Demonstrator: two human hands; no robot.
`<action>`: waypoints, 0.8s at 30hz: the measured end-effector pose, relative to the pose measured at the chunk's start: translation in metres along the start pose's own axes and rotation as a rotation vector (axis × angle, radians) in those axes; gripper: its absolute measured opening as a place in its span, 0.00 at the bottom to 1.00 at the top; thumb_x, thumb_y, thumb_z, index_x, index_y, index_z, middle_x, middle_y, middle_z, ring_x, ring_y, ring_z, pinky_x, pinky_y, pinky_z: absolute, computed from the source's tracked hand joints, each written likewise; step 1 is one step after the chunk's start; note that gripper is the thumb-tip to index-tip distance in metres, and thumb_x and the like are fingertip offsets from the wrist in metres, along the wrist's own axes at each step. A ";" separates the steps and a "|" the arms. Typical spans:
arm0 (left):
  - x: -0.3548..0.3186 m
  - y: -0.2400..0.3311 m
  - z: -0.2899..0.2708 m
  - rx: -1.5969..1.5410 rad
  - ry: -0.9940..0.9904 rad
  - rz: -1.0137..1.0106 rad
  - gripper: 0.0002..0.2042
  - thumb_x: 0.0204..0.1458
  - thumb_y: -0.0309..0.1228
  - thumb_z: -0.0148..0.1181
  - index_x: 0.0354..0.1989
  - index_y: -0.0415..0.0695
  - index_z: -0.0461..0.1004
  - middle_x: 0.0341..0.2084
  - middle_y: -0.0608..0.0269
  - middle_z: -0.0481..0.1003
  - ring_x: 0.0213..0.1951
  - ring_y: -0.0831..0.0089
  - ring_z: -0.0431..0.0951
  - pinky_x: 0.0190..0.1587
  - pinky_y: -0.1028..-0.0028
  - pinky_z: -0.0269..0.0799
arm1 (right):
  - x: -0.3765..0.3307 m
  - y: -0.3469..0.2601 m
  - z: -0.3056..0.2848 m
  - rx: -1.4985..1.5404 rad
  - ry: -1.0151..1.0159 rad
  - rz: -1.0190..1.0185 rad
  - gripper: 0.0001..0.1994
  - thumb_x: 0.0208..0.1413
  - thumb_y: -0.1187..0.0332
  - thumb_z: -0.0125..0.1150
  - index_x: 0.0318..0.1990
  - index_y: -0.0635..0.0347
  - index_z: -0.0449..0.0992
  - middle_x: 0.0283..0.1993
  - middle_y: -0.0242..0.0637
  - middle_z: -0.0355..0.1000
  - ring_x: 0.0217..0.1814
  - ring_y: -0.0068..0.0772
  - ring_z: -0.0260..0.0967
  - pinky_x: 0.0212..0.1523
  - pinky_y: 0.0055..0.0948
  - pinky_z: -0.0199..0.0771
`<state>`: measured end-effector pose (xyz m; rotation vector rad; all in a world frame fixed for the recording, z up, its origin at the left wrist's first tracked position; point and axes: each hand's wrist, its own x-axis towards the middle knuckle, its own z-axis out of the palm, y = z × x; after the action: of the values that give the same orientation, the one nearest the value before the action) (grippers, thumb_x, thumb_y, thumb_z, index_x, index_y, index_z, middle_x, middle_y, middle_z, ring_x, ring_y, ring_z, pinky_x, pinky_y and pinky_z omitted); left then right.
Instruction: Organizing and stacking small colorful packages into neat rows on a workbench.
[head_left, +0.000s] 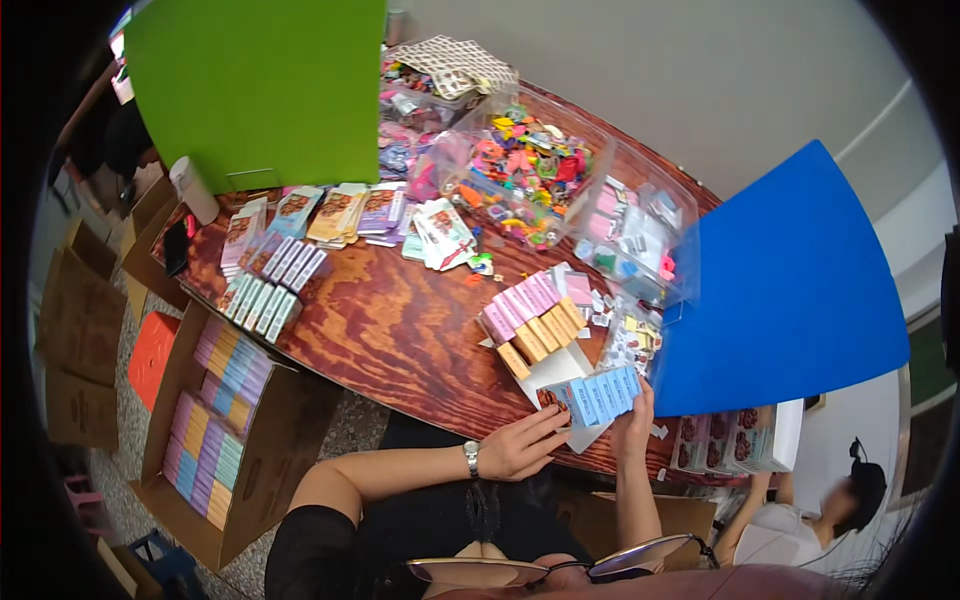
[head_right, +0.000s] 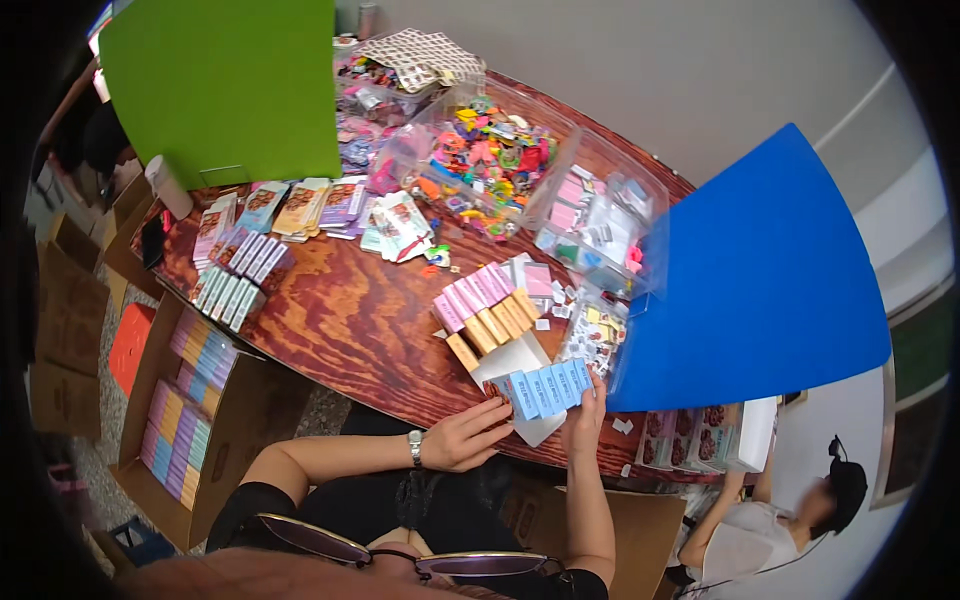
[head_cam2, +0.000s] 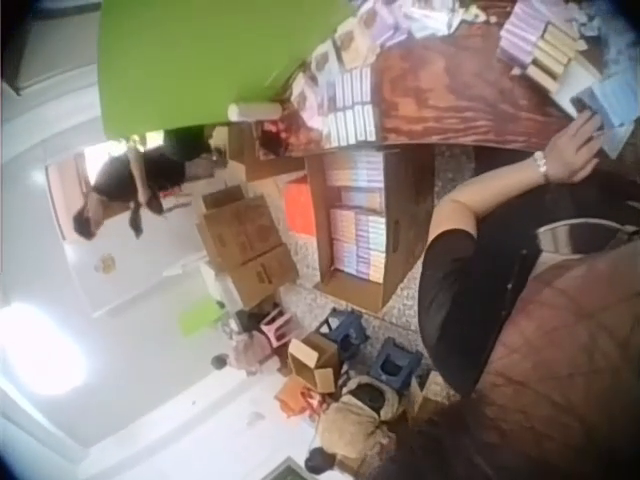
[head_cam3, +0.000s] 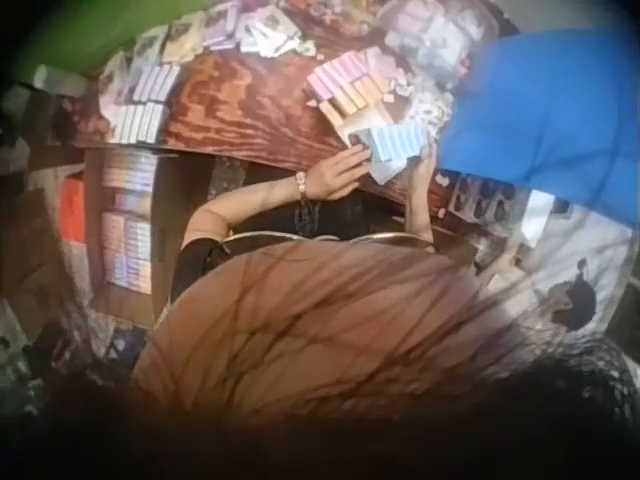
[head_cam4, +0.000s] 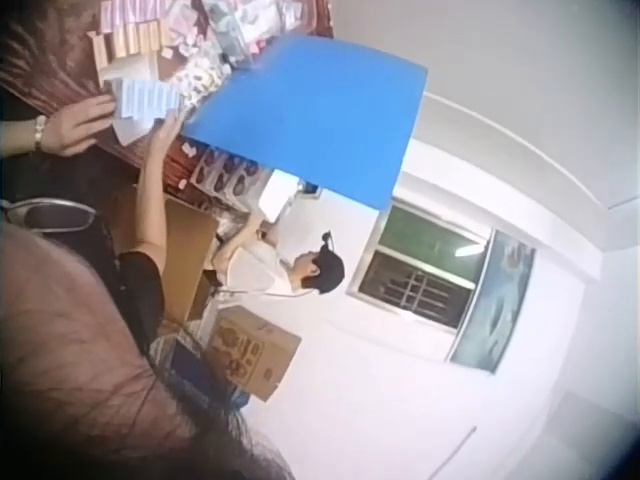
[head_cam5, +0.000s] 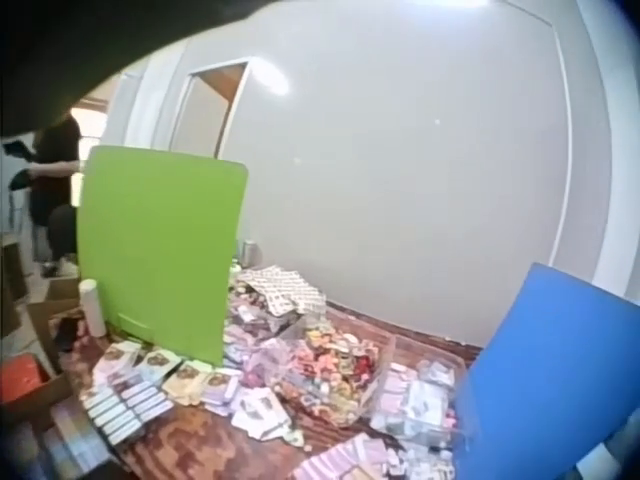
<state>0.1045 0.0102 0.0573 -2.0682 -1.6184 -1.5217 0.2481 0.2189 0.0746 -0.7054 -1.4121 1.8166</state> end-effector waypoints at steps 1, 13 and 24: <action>-0.002 -0.006 0.015 -0.061 -0.015 -0.034 0.26 0.50 0.25 0.64 0.59 0.34 0.69 0.63 0.39 0.63 0.64 0.41 0.65 0.64 0.56 0.67 | 0.009 0.004 -0.013 -0.002 0.009 -0.003 0.22 0.68 0.58 0.46 0.63 0.62 0.61 0.59 0.37 0.68 0.61 0.34 0.66 0.62 0.38 0.65; -0.028 -0.031 0.051 -0.105 -0.032 -0.163 0.29 0.51 0.26 0.61 0.64 0.37 0.63 0.67 0.38 0.54 0.69 0.38 0.55 0.66 0.53 0.62 | 0.074 0.039 -0.021 -0.175 -0.172 0.118 0.21 0.66 0.57 0.50 0.61 0.60 0.64 0.55 0.37 0.70 0.55 0.29 0.69 0.55 0.31 0.68; -0.039 -0.047 0.058 -0.149 0.023 -0.200 0.29 0.51 0.26 0.62 0.64 0.37 0.63 0.66 0.39 0.54 0.68 0.38 0.55 0.66 0.53 0.61 | 0.085 0.046 -0.014 -0.256 -0.189 0.126 0.22 0.66 0.59 0.47 0.62 0.60 0.63 0.56 0.38 0.69 0.57 0.30 0.67 0.58 0.31 0.63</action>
<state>0.1067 0.0391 -0.0213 -2.0025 -1.8017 -1.7730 0.1995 0.2889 0.0266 -0.7822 -1.7826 1.8566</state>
